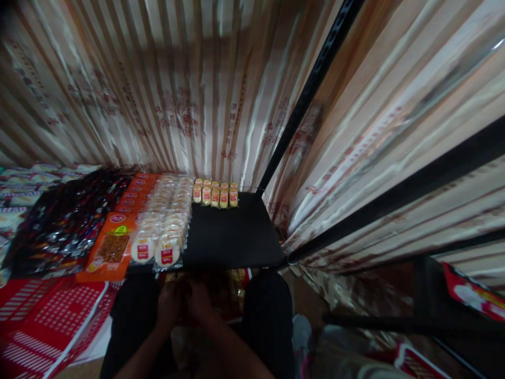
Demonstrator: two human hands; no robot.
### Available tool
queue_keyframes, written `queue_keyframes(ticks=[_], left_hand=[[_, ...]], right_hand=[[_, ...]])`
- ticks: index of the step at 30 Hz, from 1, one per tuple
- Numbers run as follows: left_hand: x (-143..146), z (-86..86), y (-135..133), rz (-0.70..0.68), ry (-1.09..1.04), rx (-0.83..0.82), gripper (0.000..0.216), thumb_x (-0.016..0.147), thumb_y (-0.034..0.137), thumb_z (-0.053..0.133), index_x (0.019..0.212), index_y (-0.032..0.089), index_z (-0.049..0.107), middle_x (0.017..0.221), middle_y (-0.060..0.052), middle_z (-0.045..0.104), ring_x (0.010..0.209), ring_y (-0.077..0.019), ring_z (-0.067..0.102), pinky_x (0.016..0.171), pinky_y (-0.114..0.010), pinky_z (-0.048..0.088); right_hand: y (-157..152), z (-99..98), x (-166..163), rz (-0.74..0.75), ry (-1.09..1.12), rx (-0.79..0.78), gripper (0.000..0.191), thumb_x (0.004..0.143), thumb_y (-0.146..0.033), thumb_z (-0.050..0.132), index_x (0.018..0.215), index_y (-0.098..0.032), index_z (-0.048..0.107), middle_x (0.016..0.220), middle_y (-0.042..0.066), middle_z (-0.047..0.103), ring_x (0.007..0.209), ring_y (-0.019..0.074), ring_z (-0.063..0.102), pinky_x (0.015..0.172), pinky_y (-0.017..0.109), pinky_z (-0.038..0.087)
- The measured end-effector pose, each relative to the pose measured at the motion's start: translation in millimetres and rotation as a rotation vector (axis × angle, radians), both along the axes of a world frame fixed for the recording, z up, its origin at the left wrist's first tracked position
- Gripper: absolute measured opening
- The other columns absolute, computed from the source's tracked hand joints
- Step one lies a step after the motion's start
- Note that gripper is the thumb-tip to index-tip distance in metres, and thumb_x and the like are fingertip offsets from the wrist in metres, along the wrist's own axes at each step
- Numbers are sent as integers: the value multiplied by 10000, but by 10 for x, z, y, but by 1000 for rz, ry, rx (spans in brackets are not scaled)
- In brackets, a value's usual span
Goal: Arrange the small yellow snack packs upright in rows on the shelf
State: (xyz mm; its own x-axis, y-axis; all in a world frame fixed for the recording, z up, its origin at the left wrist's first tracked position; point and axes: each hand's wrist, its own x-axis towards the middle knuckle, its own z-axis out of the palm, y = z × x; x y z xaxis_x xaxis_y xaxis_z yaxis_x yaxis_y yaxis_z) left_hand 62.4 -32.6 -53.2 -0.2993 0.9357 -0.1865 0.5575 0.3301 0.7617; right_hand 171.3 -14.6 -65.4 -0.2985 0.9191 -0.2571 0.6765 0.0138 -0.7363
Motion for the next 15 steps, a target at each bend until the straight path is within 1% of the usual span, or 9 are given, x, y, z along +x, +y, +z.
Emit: queue_keyframes(ticks=[3,6,8,10,12,15], left_hand=[[3,191,-4,-20,40,0,304,745,143,387,834,146,678,885,-98,672,877,-193,614,823,-306,455],[23,378,-12,-42,61,-32,271,739,157,415,803,147,678,870,-97,673,858,-192,613,810,-304,452],[44,489,-13,-53,29,-61,252,734,170,429,780,161,677,853,-79,679,839,-186,617,798,-301,451],[66,596,-1,-74,-54,-88,236,724,182,440,761,165,672,820,-60,688,808,-177,623,778,-291,457],[86,706,26,-98,-175,-102,234,712,201,448,780,160,668,810,-49,695,800,-173,626,761,-280,464],[110,871,80,-102,-332,-86,285,718,282,459,870,155,664,879,-52,698,838,-176,624,731,-269,474]], right_hand=[[-24,130,91,52,47,62,401,695,-91,507,1077,-171,599,1097,105,632,1019,216,570,901,325,413],[-77,273,199,115,91,148,413,690,-59,486,1078,-164,583,1097,109,614,1014,201,551,898,318,407],[-115,371,279,124,88,201,381,710,-59,465,1054,-163,591,1055,102,619,990,193,548,883,315,408],[-135,475,359,118,82,253,348,722,-70,463,1024,-166,607,1016,88,623,975,185,544,876,309,402],[-124,585,432,80,77,268,309,716,-88,483,975,-173,627,938,61,629,895,168,556,825,286,415],[-46,741,513,-34,146,192,229,703,-139,530,896,-186,644,772,4,611,677,116,533,662,225,424]])
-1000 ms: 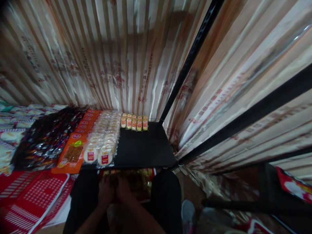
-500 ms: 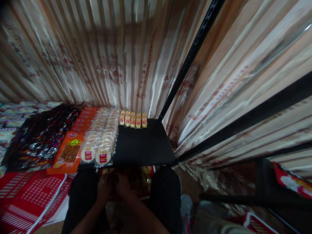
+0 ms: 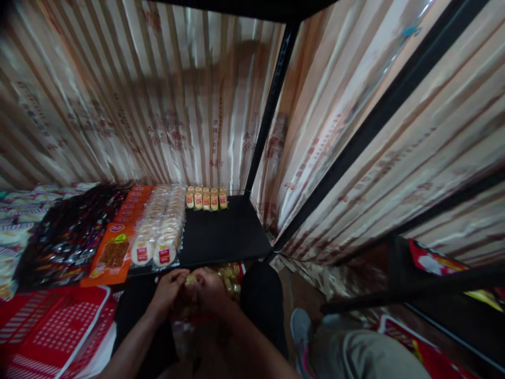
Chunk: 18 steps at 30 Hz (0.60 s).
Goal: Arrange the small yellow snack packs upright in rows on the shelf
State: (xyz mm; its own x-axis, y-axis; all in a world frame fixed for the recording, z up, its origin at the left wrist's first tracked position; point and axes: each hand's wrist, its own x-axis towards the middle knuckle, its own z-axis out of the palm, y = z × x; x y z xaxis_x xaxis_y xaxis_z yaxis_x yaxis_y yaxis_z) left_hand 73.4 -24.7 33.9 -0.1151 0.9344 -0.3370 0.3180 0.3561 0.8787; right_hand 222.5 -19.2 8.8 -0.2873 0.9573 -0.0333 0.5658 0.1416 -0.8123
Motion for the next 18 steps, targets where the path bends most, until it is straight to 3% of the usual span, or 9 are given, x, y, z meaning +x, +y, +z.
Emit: queue_keyframes(ticks=[5,8,11,14,18], left_hand=[[36,171,75,-4,-165,-44,428,716,423,482,1037,172,614,974,-56,678,802,-154,625,601,-225,464],[73,187,109,9,-319,-54,517,660,374,561,1128,155,542,1036,-84,653,810,-144,626,608,-217,470],[123,182,152,-6,-409,-4,511,607,274,600,1089,117,537,1017,-108,654,803,-150,631,666,-240,489],[168,196,213,14,-348,32,400,629,228,561,1011,108,563,920,-90,675,743,-147,633,653,-248,493],[211,236,330,78,-230,107,306,677,195,497,962,120,582,882,-72,683,777,-156,640,690,-257,496]], right_hand=[[194,222,72,-44,374,-212,191,719,-289,566,849,-158,617,687,-15,604,608,100,532,610,215,422],[283,358,100,-70,492,-264,260,675,-371,620,815,-153,608,685,-13,607,624,108,545,635,234,428],[343,469,109,-127,559,-271,287,657,-396,643,799,-150,609,674,-18,603,606,104,540,619,229,422],[395,502,100,-150,585,-270,295,666,-411,639,803,-151,611,699,-7,613,623,111,548,604,225,419],[472,391,77,-174,598,-227,362,661,-440,636,894,-167,595,782,20,626,704,138,579,637,245,447]])
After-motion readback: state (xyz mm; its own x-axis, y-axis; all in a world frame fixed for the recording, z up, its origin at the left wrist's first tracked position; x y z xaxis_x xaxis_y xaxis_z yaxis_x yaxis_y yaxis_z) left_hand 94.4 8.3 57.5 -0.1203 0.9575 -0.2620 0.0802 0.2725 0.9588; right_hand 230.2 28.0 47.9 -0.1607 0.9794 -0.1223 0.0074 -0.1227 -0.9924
